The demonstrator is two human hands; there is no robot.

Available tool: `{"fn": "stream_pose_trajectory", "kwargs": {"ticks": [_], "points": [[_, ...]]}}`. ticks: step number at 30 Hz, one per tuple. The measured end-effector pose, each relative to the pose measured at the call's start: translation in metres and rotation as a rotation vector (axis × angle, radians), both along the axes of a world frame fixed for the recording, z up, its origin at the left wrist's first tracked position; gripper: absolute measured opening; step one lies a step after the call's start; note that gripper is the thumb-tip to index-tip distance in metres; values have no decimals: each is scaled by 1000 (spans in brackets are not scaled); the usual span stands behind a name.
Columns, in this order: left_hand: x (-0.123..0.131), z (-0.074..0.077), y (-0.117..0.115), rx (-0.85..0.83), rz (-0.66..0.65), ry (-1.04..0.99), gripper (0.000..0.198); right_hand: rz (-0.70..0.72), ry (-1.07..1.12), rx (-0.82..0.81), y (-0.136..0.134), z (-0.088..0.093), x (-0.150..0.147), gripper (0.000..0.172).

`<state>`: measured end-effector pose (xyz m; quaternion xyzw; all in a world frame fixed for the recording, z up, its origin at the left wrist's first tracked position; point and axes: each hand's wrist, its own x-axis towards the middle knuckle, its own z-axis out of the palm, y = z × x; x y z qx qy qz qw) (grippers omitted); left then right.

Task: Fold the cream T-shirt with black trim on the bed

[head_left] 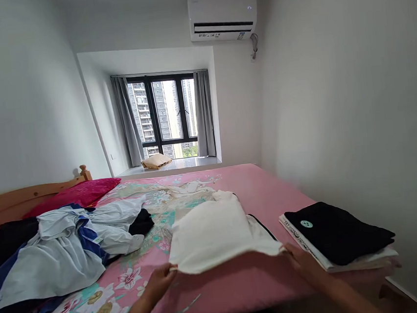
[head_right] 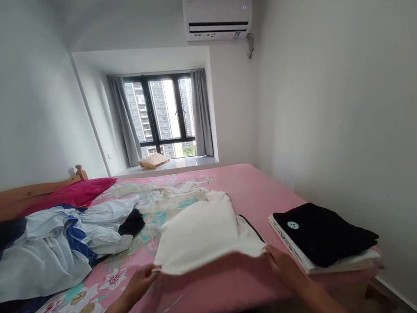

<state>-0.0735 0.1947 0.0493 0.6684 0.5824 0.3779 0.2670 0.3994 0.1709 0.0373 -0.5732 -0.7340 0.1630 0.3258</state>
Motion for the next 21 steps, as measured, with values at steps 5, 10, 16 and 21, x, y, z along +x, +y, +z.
{"fn": "stream_pose_trajectory", "kwargs": {"ticks": [5, 10, 16, 21], "points": [[-10, -72, -40, -27, 20, 86, 27, -27, 93, -156, -45, -85, 9, 38], [-17, -84, -54, 146, 1, 200, 16, -61, 144, -117, -64, -97, 11, 41], [-34, -101, -77, 398, 18, 471, 17, -72, 114, 29, -84, -88, 4, 34], [-42, -110, -89, 488, 53, 565, 19, -53, 75, 51, -98, -99, 0, 31]]}}
